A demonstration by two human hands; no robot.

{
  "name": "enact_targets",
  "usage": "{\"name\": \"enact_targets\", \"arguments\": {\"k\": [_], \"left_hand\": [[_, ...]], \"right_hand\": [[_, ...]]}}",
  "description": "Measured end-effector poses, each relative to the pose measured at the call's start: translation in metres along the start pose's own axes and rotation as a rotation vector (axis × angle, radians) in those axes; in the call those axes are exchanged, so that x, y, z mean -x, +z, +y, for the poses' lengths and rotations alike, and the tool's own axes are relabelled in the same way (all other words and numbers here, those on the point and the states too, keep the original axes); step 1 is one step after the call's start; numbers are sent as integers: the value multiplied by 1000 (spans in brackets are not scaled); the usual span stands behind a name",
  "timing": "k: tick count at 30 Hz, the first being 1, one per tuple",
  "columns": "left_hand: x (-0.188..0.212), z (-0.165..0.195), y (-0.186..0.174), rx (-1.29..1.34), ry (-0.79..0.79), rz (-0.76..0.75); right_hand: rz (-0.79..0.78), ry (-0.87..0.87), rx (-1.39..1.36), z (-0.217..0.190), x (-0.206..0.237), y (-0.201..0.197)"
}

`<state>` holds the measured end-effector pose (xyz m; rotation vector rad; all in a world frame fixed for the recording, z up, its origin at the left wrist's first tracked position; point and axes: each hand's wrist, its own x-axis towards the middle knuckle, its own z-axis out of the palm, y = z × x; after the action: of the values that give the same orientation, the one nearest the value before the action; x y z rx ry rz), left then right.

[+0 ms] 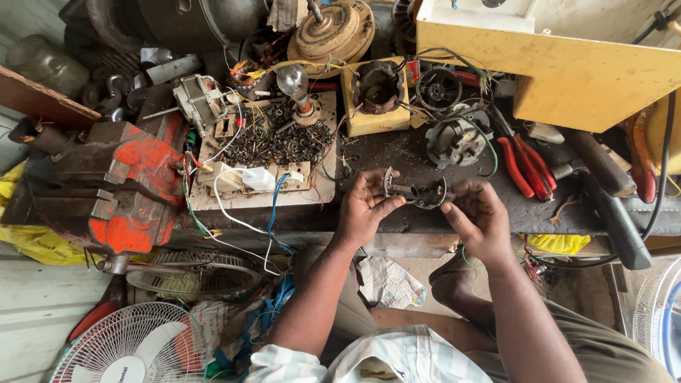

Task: The person sits at a cluttered workbench repairing electric fan and motor components. They use a screwdriver and pliers to work on a small motor housing, sort through a box of parts, place components aside, and rub their hands together before resuming handling the parts.

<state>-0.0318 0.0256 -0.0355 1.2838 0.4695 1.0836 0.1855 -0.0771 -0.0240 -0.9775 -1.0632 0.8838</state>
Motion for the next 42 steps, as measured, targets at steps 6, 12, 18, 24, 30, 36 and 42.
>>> {"name": "enact_targets", "arguments": {"k": [6,12,18,24,30,36,42], "left_hand": [[1,0,0,-10,2,-7],[-1,3,2,-27,-38,7],[-1,7,4,-27,-42,-4],[-2,3,3,-24,-36,-6],[-2,-1,0,28,-49,6],[-2,-1,-1,45,-59,8],[-2,0,-1,69,-43,8]], "right_hand": [[-5,46,169,3,-4,-1],[-15,24,138,8,-3,-5],[-16,23,41,9,-1,-6],[-20,36,32,12,-3,-9],[-26,84,64,14,-3,-14],[-68,73,-30,15,-2,-15],[5,-19,282,-1,0,4]]}}
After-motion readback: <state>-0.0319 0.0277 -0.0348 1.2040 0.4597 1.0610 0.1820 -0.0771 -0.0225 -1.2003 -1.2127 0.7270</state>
